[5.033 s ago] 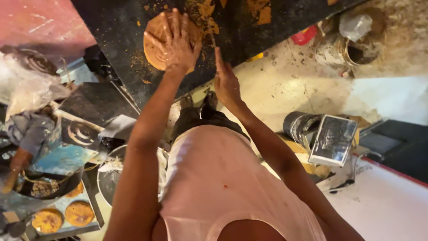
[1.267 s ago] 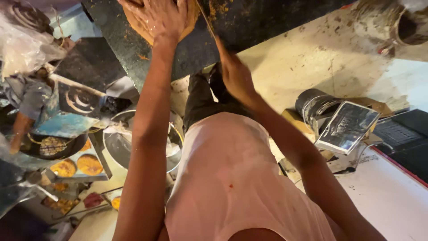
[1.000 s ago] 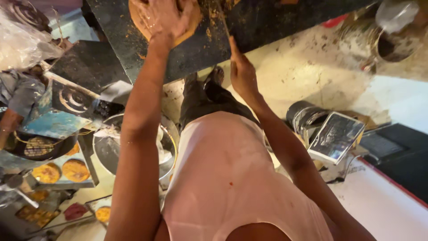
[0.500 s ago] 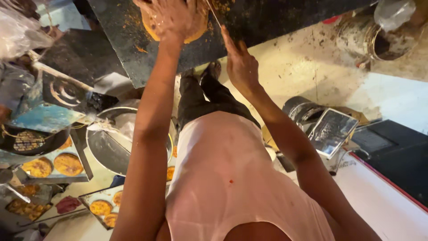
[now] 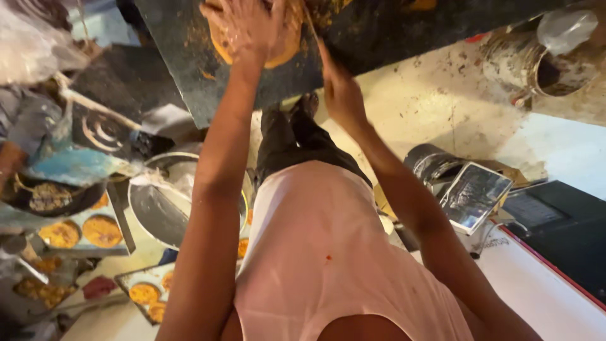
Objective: The person cuts a round, brown food item into smaller pieces using a long knife and then scrapes the cut pieces across the table surface. The person then picks up a square piece of the same food item and cuts it into smaller pieces using the knife.
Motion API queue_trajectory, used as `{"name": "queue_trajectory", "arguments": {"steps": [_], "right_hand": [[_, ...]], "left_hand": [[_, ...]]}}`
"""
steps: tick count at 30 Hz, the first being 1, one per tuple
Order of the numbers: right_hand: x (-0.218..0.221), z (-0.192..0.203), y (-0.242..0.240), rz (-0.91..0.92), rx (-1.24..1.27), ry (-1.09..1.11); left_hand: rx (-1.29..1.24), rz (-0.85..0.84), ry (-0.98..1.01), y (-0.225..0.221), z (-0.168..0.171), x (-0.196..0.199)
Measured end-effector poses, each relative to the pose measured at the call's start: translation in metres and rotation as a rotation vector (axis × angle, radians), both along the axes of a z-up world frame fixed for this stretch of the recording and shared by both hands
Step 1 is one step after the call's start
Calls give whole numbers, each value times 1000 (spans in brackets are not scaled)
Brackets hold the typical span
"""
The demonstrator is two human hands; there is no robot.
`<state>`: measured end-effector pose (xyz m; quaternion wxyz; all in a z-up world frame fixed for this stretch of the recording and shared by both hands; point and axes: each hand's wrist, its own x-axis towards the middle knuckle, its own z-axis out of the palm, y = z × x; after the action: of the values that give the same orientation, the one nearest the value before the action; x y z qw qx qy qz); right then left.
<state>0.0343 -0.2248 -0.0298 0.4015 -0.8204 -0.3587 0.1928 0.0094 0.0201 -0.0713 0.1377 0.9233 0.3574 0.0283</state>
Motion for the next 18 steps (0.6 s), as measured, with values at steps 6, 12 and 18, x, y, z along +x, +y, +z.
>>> {"name": "queue_trajectory", "arguments": {"steps": [6,12,18], "right_hand": [[-7,-3,-60,-83,-175,-121],[58,15,-31,-87,8,-181],[9,34,-35,-66,54,-341]], "left_hand": [[-74,-138,33,6,54,5],[-99,-335,-280,33,53,-4],[-105,92,-718,-3,6,-36]]}}
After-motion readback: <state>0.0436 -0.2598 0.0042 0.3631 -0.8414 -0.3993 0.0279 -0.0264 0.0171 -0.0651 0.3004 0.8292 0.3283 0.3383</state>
